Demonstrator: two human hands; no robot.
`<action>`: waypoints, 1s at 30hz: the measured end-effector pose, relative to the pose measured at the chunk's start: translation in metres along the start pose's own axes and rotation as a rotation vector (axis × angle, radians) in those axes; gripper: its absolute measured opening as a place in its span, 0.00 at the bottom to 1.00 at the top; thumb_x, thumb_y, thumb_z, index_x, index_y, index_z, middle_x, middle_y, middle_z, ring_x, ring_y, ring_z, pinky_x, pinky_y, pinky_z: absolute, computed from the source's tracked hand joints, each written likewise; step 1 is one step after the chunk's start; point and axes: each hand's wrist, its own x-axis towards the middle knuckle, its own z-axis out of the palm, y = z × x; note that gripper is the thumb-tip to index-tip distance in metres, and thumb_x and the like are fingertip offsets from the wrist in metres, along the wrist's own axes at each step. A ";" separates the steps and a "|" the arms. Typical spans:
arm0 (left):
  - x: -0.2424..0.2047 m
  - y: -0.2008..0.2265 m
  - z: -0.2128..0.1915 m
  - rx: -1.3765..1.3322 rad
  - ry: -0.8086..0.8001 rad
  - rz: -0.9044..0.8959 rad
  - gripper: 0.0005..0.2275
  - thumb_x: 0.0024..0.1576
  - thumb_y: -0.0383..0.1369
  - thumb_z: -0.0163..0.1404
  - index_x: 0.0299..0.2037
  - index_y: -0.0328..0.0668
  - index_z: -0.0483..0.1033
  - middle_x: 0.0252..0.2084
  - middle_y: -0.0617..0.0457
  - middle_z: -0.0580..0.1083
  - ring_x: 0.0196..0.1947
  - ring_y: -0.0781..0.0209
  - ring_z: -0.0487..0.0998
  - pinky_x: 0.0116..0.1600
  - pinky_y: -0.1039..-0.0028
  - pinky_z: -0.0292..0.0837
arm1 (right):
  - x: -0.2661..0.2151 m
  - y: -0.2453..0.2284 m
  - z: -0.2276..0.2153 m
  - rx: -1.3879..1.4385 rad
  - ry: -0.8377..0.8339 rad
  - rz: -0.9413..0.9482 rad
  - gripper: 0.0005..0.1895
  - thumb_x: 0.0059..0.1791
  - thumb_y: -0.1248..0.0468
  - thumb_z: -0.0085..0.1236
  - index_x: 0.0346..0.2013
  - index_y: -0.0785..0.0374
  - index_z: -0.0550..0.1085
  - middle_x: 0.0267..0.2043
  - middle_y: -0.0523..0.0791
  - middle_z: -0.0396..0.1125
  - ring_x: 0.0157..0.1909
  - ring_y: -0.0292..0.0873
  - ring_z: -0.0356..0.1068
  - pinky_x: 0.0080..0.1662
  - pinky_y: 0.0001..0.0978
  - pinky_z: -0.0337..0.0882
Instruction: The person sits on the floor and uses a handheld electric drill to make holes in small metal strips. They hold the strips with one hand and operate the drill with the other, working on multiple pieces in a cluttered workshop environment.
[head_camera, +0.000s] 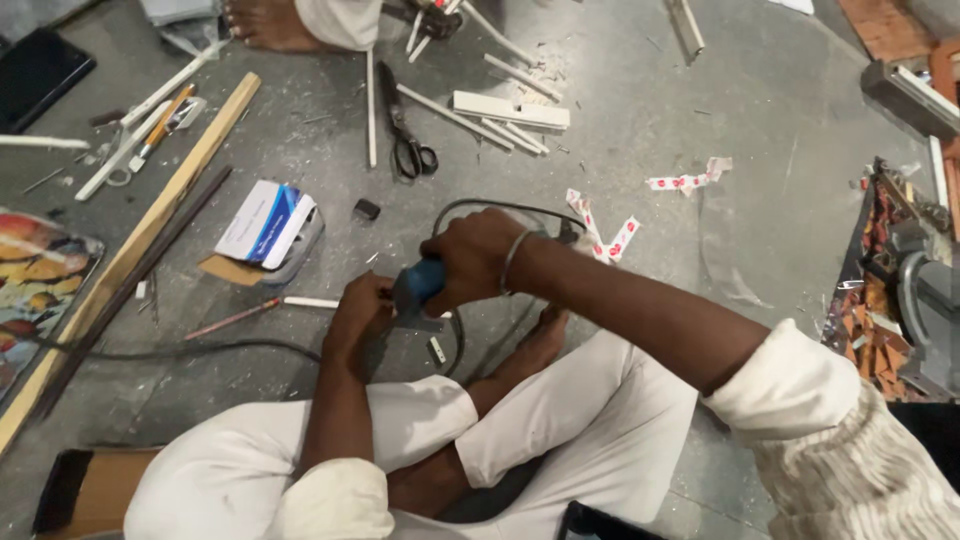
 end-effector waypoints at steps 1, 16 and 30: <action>0.001 0.000 -0.001 0.019 0.003 0.038 0.12 0.43 0.34 0.53 0.32 0.34 0.80 0.28 0.37 0.76 0.31 0.46 0.79 0.42 0.62 0.73 | 0.000 -0.003 0.000 -0.016 -0.007 -0.003 0.36 0.33 0.34 0.66 0.44 0.54 0.79 0.34 0.53 0.76 0.38 0.59 0.76 0.43 0.50 0.75; -0.024 0.022 0.004 0.074 0.154 0.286 0.09 0.41 0.31 0.51 0.27 0.31 0.77 0.29 0.33 0.72 0.33 0.37 0.76 0.39 0.56 0.68 | -0.002 -0.007 0.001 0.055 -0.045 0.079 0.38 0.33 0.33 0.64 0.45 0.55 0.78 0.37 0.53 0.76 0.42 0.59 0.76 0.45 0.50 0.75; -0.004 0.006 0.016 0.128 0.188 0.398 0.09 0.48 0.34 0.51 0.27 0.32 0.74 0.31 0.33 0.71 0.35 0.33 0.72 0.38 0.51 0.64 | -0.012 0.007 -0.006 0.134 -0.025 0.136 0.38 0.35 0.31 0.60 0.48 0.52 0.79 0.45 0.49 0.76 0.49 0.55 0.76 0.51 0.49 0.73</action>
